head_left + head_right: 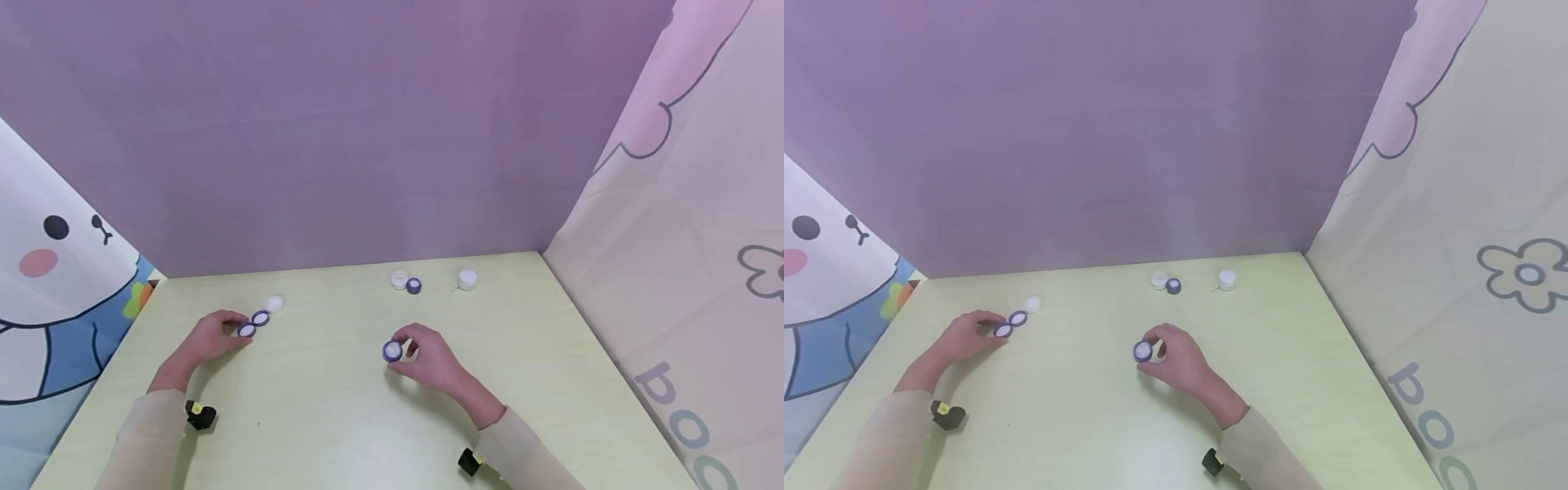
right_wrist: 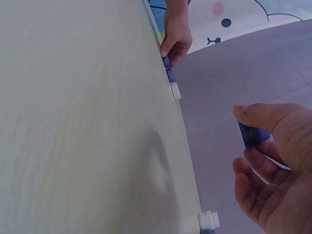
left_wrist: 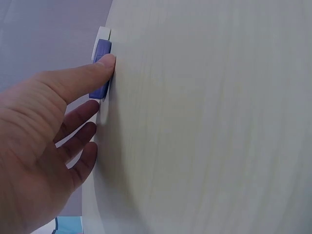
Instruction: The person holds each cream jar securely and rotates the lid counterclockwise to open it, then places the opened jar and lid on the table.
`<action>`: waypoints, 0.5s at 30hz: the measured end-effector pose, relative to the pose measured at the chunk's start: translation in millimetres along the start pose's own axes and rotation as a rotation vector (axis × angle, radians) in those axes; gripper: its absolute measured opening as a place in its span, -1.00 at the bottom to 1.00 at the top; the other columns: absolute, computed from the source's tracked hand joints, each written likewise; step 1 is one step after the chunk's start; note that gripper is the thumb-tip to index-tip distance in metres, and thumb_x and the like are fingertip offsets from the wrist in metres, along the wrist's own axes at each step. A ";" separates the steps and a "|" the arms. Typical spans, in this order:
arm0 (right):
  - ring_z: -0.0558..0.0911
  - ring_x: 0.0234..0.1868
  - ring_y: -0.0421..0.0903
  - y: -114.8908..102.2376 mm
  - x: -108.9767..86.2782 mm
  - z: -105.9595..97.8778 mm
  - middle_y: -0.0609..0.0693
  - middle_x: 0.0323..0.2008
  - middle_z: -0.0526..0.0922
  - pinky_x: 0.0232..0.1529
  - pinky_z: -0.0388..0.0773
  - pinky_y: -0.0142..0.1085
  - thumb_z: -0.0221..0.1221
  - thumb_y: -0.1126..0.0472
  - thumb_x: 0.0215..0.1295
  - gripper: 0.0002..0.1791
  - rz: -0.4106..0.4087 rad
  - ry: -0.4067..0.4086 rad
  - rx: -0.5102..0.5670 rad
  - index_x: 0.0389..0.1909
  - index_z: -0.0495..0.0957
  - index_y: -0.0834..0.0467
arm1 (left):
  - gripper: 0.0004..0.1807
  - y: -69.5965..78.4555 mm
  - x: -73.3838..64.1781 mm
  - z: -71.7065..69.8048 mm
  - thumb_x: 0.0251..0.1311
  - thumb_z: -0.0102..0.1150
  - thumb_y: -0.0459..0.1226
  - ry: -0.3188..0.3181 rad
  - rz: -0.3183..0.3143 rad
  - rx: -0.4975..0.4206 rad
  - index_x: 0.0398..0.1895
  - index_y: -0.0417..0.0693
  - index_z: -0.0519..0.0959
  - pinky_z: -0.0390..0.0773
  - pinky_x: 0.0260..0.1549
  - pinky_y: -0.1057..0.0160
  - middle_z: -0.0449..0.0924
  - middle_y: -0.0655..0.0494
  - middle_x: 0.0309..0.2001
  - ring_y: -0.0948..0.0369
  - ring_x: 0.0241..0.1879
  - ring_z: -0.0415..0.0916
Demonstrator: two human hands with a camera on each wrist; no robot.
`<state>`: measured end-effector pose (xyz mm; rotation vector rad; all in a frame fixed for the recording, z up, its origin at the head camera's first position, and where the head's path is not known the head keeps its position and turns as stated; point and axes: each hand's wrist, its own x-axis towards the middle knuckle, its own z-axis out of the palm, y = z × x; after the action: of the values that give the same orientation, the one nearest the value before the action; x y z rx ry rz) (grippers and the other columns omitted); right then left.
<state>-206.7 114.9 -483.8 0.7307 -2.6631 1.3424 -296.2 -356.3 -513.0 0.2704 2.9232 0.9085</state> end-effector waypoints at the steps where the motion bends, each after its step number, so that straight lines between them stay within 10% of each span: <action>1: 0.59 -0.35 -0.09 -0.1 0.5 -0.5 -0.17 -0.23 0.59 -0.35 0.55 -0.36 0.50 0.22 -0.05 -0.59 -0.002 0.001 -0.003 -0.15 0.59 0.10 | -0.48 -0.2 0.4 -0.2 0.04 0.46 -0.17 -0.001 -0.001 -0.001 0.03 -0.26 0.57 0.34 0.07 -0.24 0.52 -0.28 0.03 -0.19 0.04 0.40; 15: 0.60 -0.33 0.01 -2.8 8.5 -10.3 -0.13 -0.24 0.59 -0.36 0.52 -0.35 0.49 0.18 -0.01 -0.62 0.002 0.010 -0.047 -0.15 0.60 0.10 | -0.42 -1.3 -10.0 8.4 0.08 0.44 -0.14 0.080 0.033 -0.047 0.12 -0.24 0.51 0.40 0.01 -0.21 0.51 -0.29 0.04 -0.19 0.03 0.43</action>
<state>-214.4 118.2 -473.0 0.7147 -2.6786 1.2751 -285.5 -354.6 -520.5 0.2861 2.9738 1.0141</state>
